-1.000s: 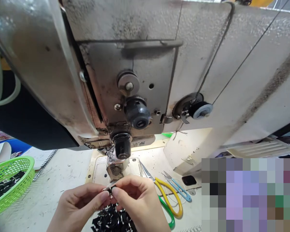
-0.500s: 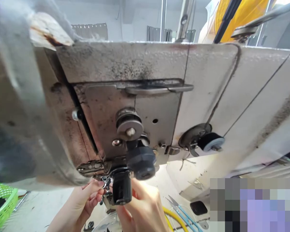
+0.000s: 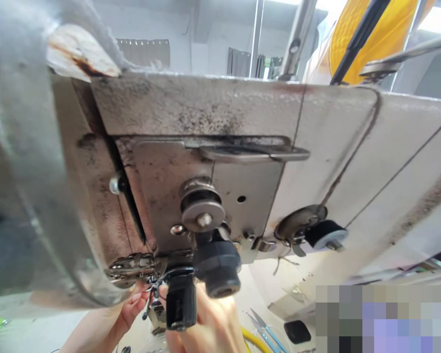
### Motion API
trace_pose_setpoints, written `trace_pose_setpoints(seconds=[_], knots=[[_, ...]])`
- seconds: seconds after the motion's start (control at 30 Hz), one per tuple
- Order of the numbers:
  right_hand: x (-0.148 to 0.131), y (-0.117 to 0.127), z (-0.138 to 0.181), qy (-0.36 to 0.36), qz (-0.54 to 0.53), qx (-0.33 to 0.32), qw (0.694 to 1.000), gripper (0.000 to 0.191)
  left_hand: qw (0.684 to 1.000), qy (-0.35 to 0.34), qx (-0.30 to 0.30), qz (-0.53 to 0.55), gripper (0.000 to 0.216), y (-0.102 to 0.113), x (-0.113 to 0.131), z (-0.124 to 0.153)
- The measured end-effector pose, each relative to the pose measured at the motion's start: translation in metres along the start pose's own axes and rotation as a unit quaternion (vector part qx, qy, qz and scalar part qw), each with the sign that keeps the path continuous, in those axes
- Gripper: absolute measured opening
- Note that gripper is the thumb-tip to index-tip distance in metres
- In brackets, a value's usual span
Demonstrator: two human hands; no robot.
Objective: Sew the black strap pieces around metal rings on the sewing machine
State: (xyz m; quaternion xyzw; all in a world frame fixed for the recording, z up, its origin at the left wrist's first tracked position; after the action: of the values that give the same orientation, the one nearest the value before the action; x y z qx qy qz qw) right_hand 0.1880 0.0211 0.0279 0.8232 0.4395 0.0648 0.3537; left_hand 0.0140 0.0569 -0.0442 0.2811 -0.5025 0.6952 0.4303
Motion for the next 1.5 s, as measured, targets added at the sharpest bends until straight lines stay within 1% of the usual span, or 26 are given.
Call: trace_pose_setpoints(seconds=[0.13, 0.2, 0.3, 0.43, 0.5, 0.57, 0.6, 0.63, 0.7, 0.73, 0.77, 0.83, 0.87, 0.93, 0.97, 1.03, 1.1, 1.2, 1.23, 1.3, 1.33, 1.37, 1.4, 1.43, 1.5], knots=[[0.003, -0.001, 0.004, -0.017, -0.009, 0.004, 1.000, 0.051, 0.997, -0.023, 0.033, -0.058, 0.018, -0.002, 0.005, 0.008], [0.004, -0.001, 0.003, -0.020, -0.030, 0.006, 0.999, 0.054, 0.995, -0.032, 0.038, -0.082, 0.019, -0.004, 0.009, 0.010], [0.006, -0.001, 0.000, -0.021, -0.061, 0.001, 0.998, 0.053, 0.993, -0.040, 0.018, -0.106, 0.019, -0.009, 0.016, 0.008], [0.006, 0.003, 0.002, -0.033, -0.091, -0.011, 0.995, 0.051, 0.993, -0.047, -0.033, -0.098, 0.020, -0.020, 0.025, 0.006], [0.004, 0.009, 0.008, -0.051, -0.115, 0.011, 0.992, 0.046, 0.993, -0.046, -0.044, -0.096, 0.019, -0.025, 0.028, 0.006], [0.003, 0.013, 0.019, -0.091, -0.137, 0.032, 0.986, 0.036, 0.993, -0.040, -0.052, -0.095, 0.021, -0.027, 0.029, 0.007], [0.002, 0.011, 0.025, -0.116, -0.148, 0.019, 0.982, 0.030, 0.993, -0.038, -0.057, -0.095, 0.021, -0.028, 0.030, 0.007], [0.002, 0.007, 0.031, -0.140, -0.160, -0.017, 0.977, 0.025, 0.993, -0.037, -0.063, -0.096, 0.021, -0.027, 0.030, 0.008], [-0.001, -0.010, 0.045, -0.174, -0.183, -0.134, 0.958, 0.021, 0.992, -0.039, -0.071, -0.100, 0.021, -0.023, 0.028, 0.014], [-0.003, -0.020, 0.053, -0.184, -0.184, -0.192, 0.946, 0.021, 0.991, -0.044, -0.068, -0.106, 0.022, -0.018, 0.027, 0.018], [-0.005, -0.028, 0.060, -0.193, -0.177, -0.237, 0.935, 0.021, 0.989, -0.054, -0.056, -0.123, 0.024, -0.013, 0.026, 0.024], [-0.007, -0.042, 0.069, -0.213, -0.153, -0.284, 0.922, 0.019, 0.976, -0.079, -0.030, -0.202, 0.027, -0.001, 0.020, 0.039], [-0.009, -0.048, 0.072, -0.223, -0.141, -0.294, 0.919, 0.015, 0.961, -0.088, -0.019, -0.260, 0.027, 0.004, 0.016, 0.047], [-0.013, -0.058, 0.074, -0.233, -0.128, -0.303, 0.915, 0.009, 0.926, -0.078, -0.024, -0.368, 0.026, 0.012, 0.004, 0.063], [-0.015, -0.061, 0.073, -0.237, -0.125, -0.301, 0.915, 0.008, 0.914, -0.065, -0.030, -0.400, 0.025, 0.015, -0.002, 0.069], [-0.018, -0.064, 0.070, -0.248, -0.125, -0.293, 0.915, 0.012, 0.899, -0.050, -0.033, -0.434, 0.026, 0.019, -0.011, 0.080], [-0.017, -0.062, 0.068, -0.266, -0.138, -0.275, 0.913, 0.016, 0.894, -0.051, -0.029, -0.445, 0.025, 0.019, -0.015, 0.086], [-0.008, -0.051, 0.068, -0.314, -0.190, -0.237, 0.900, 0.011, 0.897, -0.058, -0.024, -0.438, 0.026, 0.017, -0.016, 0.090], [-0.005, -0.047, 0.070, -0.332, -0.212, -0.227, 0.891, 0.009, 0.899, -0.061, -0.024, -0.434, 0.027, 0.016, -0.017, 0.090], [-0.001, -0.040, 0.076, -0.378, -0.277, -0.202, 0.860, 0.007, 0.902, -0.060, -0.030, -0.426, 0.030, 0.012, -0.019, 0.089], [0.000, -0.038, 0.079, -0.396, -0.311, -0.183, 0.845, 0.007, 0.906, -0.054, -0.040, -0.418, 0.032, 0.010, -0.022, 0.088], [0.000, -0.035, 0.081, -0.401, -0.339, -0.158, 0.836, 0.007, 0.912, -0.045, -0.052, -0.403, 0.032, 0.007, -0.025, 0.087], [-0.001, -0.031, 0.082, -0.391, -0.357, -0.131, 0.838, 0.006, 0.920, -0.032, -0.065, -0.385, 0.032, 0.005, -0.029, 0.086], [-0.003, -0.027, 0.081, -0.363, -0.360, -0.104, 0.853, 0.006, 0.927, -0.018, -0.076, -0.366, 0.032, 0.002, -0.032, 0.085], [-0.010, -0.017, 0.076, -0.269, -0.329, -0.059, 0.903, 0.010, 0.939, 0.007, -0.084, -0.333, 0.031, -0.001, -0.037, 0.084]])
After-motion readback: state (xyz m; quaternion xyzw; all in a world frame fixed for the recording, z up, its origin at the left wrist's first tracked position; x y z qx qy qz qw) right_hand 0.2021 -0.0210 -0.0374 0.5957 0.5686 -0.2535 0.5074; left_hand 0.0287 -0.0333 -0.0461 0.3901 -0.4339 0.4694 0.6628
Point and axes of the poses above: each hand's wrist, its own z-axis away from the middle knuckle, its own y-axis out of the back of the hand, x = y × z, the point moved 5 cm from there along -z, towards the middle knuckle, and after that the axes turned 4 degrees about y, right-handed, at the moved point
